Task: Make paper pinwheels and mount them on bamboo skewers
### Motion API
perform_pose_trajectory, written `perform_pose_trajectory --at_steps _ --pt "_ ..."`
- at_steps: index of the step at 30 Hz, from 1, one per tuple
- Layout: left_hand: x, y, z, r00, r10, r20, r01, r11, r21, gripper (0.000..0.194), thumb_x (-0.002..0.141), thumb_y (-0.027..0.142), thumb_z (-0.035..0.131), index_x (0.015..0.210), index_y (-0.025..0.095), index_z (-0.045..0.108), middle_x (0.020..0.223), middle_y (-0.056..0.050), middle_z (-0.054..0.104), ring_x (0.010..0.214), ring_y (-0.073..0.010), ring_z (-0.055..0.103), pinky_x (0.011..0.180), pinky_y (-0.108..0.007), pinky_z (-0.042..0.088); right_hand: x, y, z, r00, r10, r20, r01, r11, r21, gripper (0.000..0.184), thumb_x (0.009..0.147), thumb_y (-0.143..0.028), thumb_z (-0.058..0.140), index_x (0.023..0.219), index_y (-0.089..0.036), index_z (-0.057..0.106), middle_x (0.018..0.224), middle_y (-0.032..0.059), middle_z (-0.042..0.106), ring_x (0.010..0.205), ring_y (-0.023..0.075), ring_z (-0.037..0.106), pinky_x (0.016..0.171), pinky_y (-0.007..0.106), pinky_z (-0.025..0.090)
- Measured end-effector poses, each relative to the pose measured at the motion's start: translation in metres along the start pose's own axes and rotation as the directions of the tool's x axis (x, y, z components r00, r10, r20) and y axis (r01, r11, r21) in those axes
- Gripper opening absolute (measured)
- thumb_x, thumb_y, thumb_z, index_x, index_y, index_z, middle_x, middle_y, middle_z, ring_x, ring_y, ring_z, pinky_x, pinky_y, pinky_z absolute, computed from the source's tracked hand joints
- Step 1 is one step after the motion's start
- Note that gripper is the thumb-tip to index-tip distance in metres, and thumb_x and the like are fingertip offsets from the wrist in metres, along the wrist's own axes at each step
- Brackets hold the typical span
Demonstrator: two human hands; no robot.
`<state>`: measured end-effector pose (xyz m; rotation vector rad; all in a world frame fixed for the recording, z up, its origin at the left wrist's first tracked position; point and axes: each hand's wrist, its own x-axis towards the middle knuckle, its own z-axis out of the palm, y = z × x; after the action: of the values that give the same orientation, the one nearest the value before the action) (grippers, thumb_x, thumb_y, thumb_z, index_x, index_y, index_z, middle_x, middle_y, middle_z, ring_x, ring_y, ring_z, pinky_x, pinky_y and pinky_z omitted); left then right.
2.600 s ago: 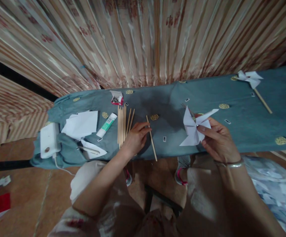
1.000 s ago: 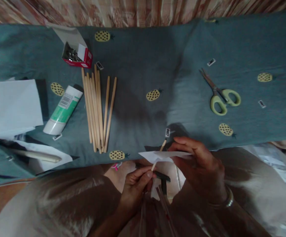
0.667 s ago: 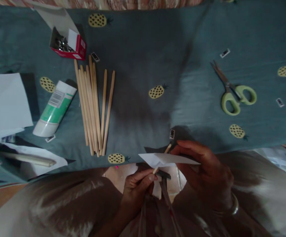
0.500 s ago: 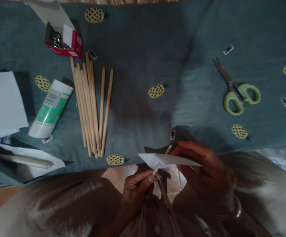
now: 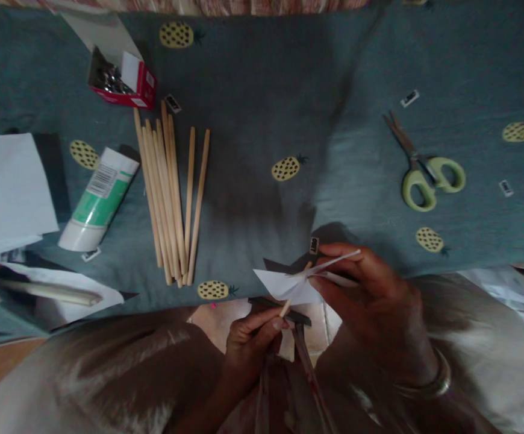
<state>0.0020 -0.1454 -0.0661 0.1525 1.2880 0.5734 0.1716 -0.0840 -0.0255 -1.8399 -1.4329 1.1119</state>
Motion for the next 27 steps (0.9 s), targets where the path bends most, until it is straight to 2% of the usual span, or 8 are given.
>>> perform_pose_trajectory --at_steps 4,8,12,14,19,22,27 --pt "-0.001 -0.003 -0.001 1.0 0.01 0.005 -0.01 0.999 -0.031 0.046 0.057 0.054 0.085 0.082 0.015 0.08 0.047 0.002 0.052 0.043 -0.0059 0.039 0.044 -0.02 0.028 0.009 -0.004 -0.002 0.997 0.009 0.071 -0.012 0.999 0.044 0.025 0.082 -0.027 0.07 0.106 -0.026 0.065 0.099 0.0034 0.077 0.092 0.0227 0.075 0.077 0.032 0.062" --pt "-0.004 -0.002 0.0 0.997 0.011 0.075 -0.008 0.999 -0.032 0.042 0.061 0.052 0.083 0.078 0.014 0.078 0.044 0.003 0.052 0.041 -0.0066 0.042 0.043 -0.019 0.03 0.017 -0.003 -0.002 0.993 -0.026 0.116 0.014 0.994 0.105 0.026 0.08 -0.027 0.069 0.105 -0.021 0.065 0.096 0.0054 0.077 0.087 0.0214 0.074 0.079 0.034 0.06" --pt "-0.003 0.001 0.004 0.996 0.051 0.076 -0.04 0.989 -0.145 0.045 0.046 0.046 0.091 0.075 0.014 0.077 0.057 -0.001 0.065 0.044 -0.0072 0.051 0.048 -0.021 0.039 0.03 -0.001 -0.004 0.986 -0.019 0.167 -0.001 0.993 0.122 0.026 0.074 -0.027 0.071 0.098 -0.02 0.067 0.094 0.0061 0.078 0.086 0.0224 0.074 0.073 0.034 0.058" --pt "-0.003 0.001 0.006 0.996 0.056 0.069 -0.043 0.981 -0.188 0.046 0.042 0.041 0.093 0.076 0.013 0.078 0.063 -0.002 0.068 0.047 -0.0073 0.055 0.05 -0.02 0.042 0.038 -0.001 -0.006 0.979 0.007 0.202 -0.031 0.993 0.111 0.028 0.068 -0.025 0.074 0.095 -0.02 0.068 0.091 0.005 0.078 0.082 0.0221 0.073 0.071 0.034 0.057" --pt "-0.007 0.003 0.008 0.987 0.122 0.109 -0.096 0.971 -0.22 0.044 0.042 0.035 0.094 0.077 0.012 0.079 0.066 -0.004 0.071 0.051 -0.0072 0.059 0.054 -0.018 0.046 0.059 -0.006 -0.008 0.956 0.086 0.279 -0.137 0.977 0.166 0.027 0.05 -0.019 0.082 0.071 -0.02 0.066 0.07 -0.0003 0.074 0.068 0.0183 0.069 0.062 0.029 0.055" --pt "-0.008 0.003 0.007 0.981 0.145 0.127 -0.115 0.969 -0.217 0.046 0.042 0.035 0.094 0.079 0.012 0.079 0.067 -0.005 0.072 0.053 -0.0073 0.061 0.055 -0.018 0.047 0.066 -0.012 -0.007 0.937 0.157 0.312 -0.193 0.977 0.087 0.028 0.044 -0.017 0.086 0.061 -0.019 0.064 0.06 -0.0018 0.069 0.058 0.0157 0.064 0.056 0.026 0.052" --pt "-0.004 0.0 0.005 0.973 0.175 0.151 -0.14 0.966 -0.219 0.044 0.043 0.031 0.094 0.079 0.011 0.079 0.068 -0.005 0.072 0.054 -0.0078 0.061 0.056 -0.019 0.048 0.073 -0.019 -0.004 0.932 0.206 0.298 -0.212 0.977 -0.012 0.033 0.038 -0.015 0.09 0.056 -0.017 0.063 0.054 -0.0023 0.065 0.052 0.0129 0.059 0.05 0.023 0.048"
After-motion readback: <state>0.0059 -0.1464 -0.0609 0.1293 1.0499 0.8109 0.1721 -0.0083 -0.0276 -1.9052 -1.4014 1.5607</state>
